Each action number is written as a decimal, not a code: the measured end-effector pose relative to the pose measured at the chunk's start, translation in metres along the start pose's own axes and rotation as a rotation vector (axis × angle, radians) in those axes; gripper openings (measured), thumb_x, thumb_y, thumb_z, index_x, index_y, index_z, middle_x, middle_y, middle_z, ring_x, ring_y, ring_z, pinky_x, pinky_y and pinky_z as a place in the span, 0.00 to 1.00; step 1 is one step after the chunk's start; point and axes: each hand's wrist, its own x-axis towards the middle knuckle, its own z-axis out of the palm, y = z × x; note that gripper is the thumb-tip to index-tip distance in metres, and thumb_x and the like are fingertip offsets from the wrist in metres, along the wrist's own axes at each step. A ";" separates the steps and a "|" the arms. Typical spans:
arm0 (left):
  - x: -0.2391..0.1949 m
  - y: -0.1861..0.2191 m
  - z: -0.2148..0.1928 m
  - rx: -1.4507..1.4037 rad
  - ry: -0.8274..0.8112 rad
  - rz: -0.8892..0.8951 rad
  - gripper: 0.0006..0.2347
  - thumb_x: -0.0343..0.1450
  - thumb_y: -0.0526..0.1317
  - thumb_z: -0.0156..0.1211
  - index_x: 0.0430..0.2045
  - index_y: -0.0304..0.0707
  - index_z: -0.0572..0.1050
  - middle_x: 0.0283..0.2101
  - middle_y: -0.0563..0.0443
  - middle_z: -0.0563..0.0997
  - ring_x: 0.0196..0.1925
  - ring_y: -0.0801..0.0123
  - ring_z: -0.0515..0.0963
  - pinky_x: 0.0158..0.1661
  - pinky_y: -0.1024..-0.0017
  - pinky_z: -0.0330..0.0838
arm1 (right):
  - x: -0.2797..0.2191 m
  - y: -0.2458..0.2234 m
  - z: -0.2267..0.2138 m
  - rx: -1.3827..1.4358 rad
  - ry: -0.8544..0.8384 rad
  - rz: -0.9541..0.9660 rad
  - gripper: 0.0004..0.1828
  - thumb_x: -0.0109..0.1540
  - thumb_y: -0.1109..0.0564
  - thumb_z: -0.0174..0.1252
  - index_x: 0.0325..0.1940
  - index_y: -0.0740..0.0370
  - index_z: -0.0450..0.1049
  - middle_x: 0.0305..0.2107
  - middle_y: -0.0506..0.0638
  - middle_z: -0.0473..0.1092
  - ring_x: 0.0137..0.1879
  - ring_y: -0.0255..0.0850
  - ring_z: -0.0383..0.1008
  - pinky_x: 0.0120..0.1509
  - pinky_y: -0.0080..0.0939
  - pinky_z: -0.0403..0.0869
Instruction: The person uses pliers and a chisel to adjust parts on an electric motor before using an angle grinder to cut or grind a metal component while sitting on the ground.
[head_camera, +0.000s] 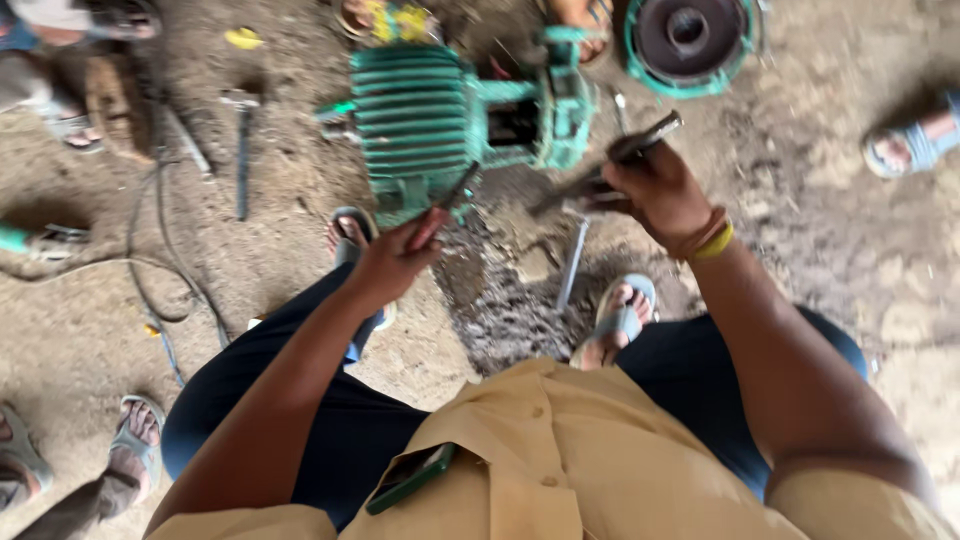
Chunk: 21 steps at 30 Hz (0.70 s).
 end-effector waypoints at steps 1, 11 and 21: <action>-0.003 0.003 -0.003 0.002 -0.009 -0.075 0.28 0.72 0.50 0.59 0.71 0.56 0.64 0.52 0.43 0.83 0.46 0.60 0.83 0.48 0.65 0.74 | -0.002 -0.008 0.004 0.067 -0.021 0.015 0.12 0.70 0.64 0.54 0.57 0.67 0.66 0.47 0.59 0.74 0.54 0.54 0.80 0.58 0.57 0.82; -0.013 0.011 -0.010 0.028 0.020 -0.016 0.28 0.74 0.49 0.59 0.71 0.48 0.63 0.49 0.46 0.83 0.49 0.66 0.82 0.51 0.69 0.72 | -0.020 -0.035 0.020 0.429 -0.134 0.030 0.16 0.69 0.63 0.55 0.61 0.67 0.69 0.48 0.63 0.76 0.52 0.55 0.81 0.64 0.56 0.80; -0.015 0.015 -0.012 0.036 0.014 0.005 0.27 0.74 0.50 0.59 0.70 0.47 0.64 0.45 0.45 0.84 0.46 0.65 0.82 0.49 0.69 0.72 | -0.028 -0.036 0.011 0.565 -0.286 0.014 0.12 0.64 0.61 0.58 0.52 0.63 0.71 0.44 0.58 0.75 0.49 0.51 0.80 0.59 0.49 0.78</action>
